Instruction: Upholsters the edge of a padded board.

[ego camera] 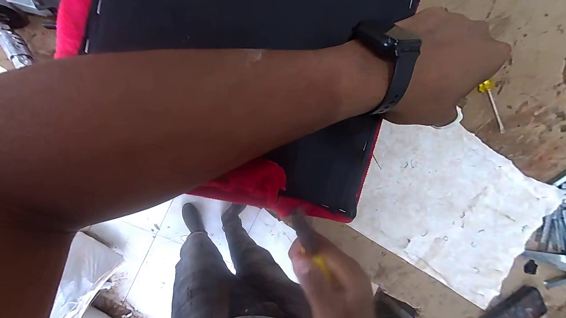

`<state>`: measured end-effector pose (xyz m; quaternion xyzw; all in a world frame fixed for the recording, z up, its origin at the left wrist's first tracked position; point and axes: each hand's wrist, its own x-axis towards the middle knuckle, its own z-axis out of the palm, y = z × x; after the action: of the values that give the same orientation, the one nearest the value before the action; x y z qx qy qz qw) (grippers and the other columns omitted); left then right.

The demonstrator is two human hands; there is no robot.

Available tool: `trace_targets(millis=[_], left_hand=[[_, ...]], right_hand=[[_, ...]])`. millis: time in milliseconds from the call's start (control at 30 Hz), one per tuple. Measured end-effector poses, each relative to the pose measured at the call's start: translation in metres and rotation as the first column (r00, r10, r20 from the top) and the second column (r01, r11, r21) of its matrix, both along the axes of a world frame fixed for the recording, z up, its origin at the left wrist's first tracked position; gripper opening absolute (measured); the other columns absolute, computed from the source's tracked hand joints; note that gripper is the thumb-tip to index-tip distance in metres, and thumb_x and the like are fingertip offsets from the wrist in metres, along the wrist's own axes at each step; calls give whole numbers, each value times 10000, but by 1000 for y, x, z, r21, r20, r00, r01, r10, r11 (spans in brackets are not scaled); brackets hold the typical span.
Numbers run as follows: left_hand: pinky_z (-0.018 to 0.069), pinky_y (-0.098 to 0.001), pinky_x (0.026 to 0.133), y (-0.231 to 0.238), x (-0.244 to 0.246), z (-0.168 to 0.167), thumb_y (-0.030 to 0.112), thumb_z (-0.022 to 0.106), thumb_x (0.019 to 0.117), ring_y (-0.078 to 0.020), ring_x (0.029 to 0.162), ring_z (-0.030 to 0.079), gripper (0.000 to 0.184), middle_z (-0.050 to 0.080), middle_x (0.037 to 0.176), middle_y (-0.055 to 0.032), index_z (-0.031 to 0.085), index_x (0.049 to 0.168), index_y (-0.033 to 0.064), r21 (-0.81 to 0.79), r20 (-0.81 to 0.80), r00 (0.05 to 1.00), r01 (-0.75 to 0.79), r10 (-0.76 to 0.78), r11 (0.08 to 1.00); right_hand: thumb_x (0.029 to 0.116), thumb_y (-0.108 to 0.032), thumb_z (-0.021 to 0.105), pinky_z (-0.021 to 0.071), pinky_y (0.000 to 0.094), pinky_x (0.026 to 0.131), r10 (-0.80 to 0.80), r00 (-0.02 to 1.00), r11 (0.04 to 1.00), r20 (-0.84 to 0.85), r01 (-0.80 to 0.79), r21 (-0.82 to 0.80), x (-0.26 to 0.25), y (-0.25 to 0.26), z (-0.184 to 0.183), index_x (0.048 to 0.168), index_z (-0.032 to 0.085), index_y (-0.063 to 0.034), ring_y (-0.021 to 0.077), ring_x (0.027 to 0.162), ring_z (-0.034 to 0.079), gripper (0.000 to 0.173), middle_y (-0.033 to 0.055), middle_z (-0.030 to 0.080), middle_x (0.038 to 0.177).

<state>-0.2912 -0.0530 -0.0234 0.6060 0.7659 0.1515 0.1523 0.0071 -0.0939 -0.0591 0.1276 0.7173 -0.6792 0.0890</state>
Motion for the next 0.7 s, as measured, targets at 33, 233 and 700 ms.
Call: trace_targets(millis=[33, 233, 700], left_hand=[[485, -508, 678, 1, 0, -1, 484, 636, 923, -286, 870, 648, 348, 650, 897, -68, 669, 952, 139, -3, -6, 1000, -1, 1, 1000], [496, -496, 659, 5, -4, -7, 534, 638, 899, -241, 811, 641, 365, 639, 830, -22, 677, 951, 175, 34, 33, 999, 15, -16, 999], [626, -470, 840, -235, 80, 57, 544, 210, 1085, -226, 905, 718, 706, 737, 1029, -99, 625, 1324, 26, 460, 692, 637, -751, 340, 473]], right_hand=[[1045, -304, 556, 496, 266, 545, 36, 993, 984, -114, -16, 176, 7, -1, -13, 850, 642, -78, 98, 660, 561, 310, 28, 599, 826], [1014, -320, 615, 599, 384, 769, -15, 992, 904, -123, 66, 422, 41, 71, -9, 965, 723, -107, 202, 940, 668, 244, 61, 685, 1073], [952, -339, 711, 561, 457, 1015, 110, 923, 798, -369, 140, 587, -23, 77, 46, 1131, 767, -193, 222, 1258, 592, 239, 31, 640, 1314]])
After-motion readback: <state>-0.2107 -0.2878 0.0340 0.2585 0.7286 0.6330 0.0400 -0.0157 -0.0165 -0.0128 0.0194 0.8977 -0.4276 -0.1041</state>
